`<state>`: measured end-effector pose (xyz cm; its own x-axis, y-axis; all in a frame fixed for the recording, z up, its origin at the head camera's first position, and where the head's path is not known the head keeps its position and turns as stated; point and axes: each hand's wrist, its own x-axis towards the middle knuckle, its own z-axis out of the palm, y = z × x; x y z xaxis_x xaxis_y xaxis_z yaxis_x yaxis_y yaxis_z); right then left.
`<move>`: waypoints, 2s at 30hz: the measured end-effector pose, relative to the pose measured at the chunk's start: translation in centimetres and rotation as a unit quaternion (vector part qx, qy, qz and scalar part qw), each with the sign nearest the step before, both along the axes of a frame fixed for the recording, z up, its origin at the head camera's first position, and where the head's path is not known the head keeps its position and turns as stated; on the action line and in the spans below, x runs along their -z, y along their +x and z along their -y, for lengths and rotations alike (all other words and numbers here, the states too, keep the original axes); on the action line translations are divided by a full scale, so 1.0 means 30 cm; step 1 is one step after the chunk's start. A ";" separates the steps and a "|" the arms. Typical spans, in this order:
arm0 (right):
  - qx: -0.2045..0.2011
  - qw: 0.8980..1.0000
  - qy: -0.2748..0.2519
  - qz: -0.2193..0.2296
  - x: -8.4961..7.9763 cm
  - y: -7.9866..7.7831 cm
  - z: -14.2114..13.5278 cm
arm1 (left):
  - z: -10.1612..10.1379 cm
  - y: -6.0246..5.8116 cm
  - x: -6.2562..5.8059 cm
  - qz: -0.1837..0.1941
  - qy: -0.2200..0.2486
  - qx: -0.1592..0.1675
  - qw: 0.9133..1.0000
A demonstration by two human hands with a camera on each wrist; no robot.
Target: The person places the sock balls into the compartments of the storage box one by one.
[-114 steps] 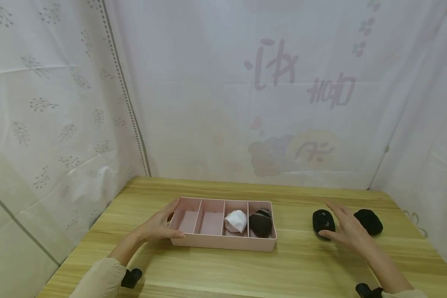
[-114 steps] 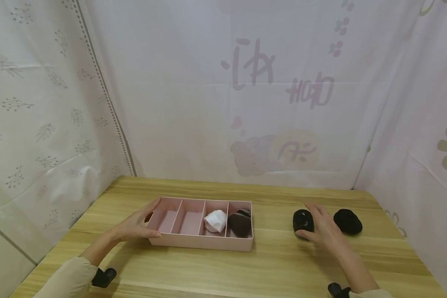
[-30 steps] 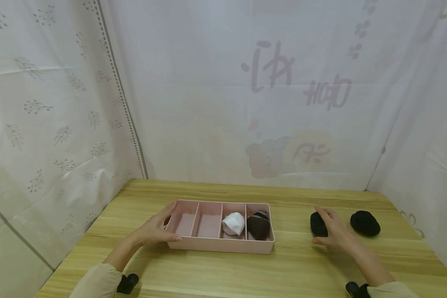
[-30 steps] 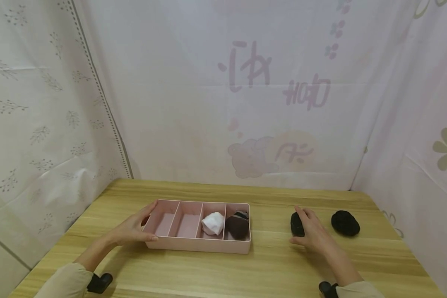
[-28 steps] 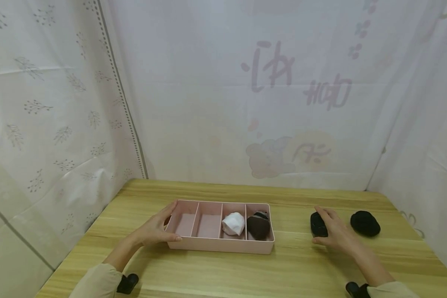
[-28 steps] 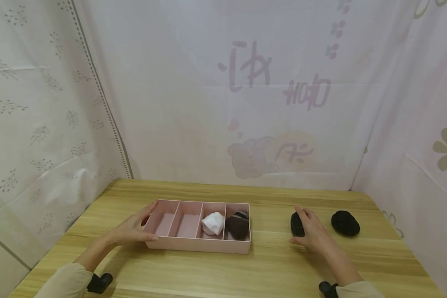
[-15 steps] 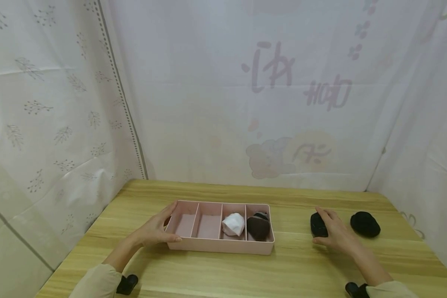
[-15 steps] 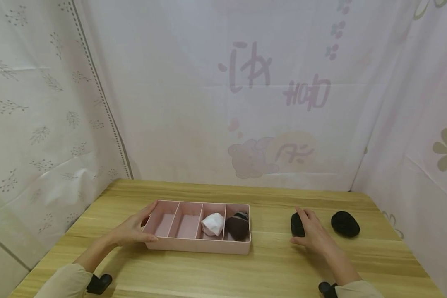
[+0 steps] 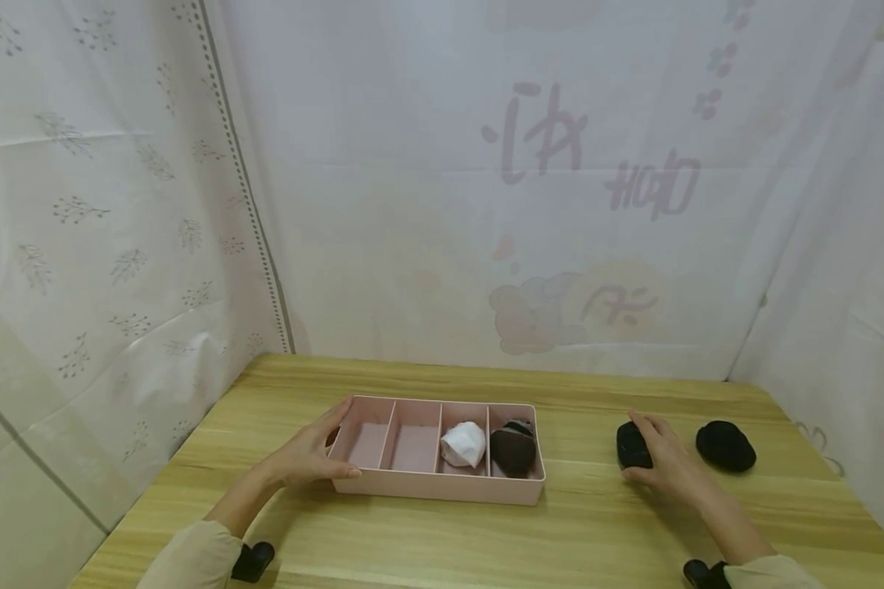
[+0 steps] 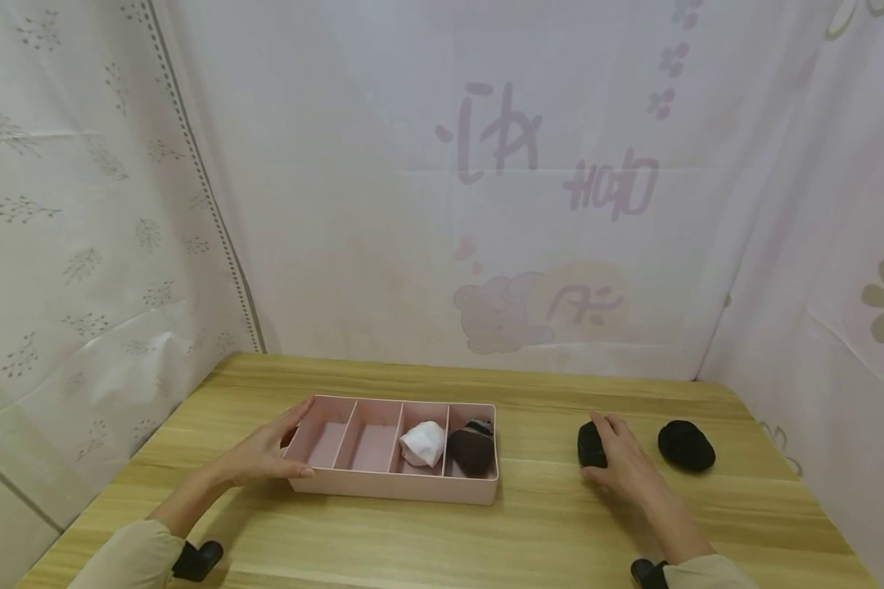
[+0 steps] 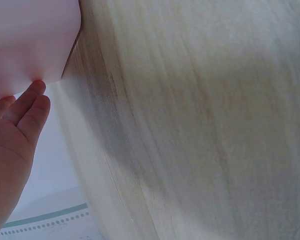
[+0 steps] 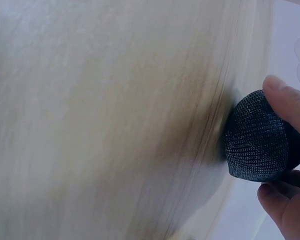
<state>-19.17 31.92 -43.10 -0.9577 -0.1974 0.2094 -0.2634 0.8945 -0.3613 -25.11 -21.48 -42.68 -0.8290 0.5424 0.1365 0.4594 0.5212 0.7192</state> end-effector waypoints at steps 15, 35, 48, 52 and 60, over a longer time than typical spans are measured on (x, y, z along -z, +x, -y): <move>-0.004 1.000 0.006 -0.013 0.005 -0.006 0.000 | 0.003 -0.006 0.010 -0.005 0.000 0.003 1.000; 0.013 1.000 0.011 -0.026 0.013 -0.003 -0.005 | 0.001 0.001 0.010 -0.013 -0.004 -0.001 1.000; 0.018 0.997 0.002 -0.078 -0.025 0.000 0.031 | 0.001 0.002 0.012 -0.010 0.001 0.002 1.000; 0.010 0.994 0.010 -0.105 -0.049 -0.005 0.060 | 0.001 0.003 0.011 -0.007 0.002 0.001 1.000; -0.011 0.990 -0.015 -0.143 -0.083 -0.016 0.123 | 0.001 0.001 0.012 -0.004 0.003 0.001 1.000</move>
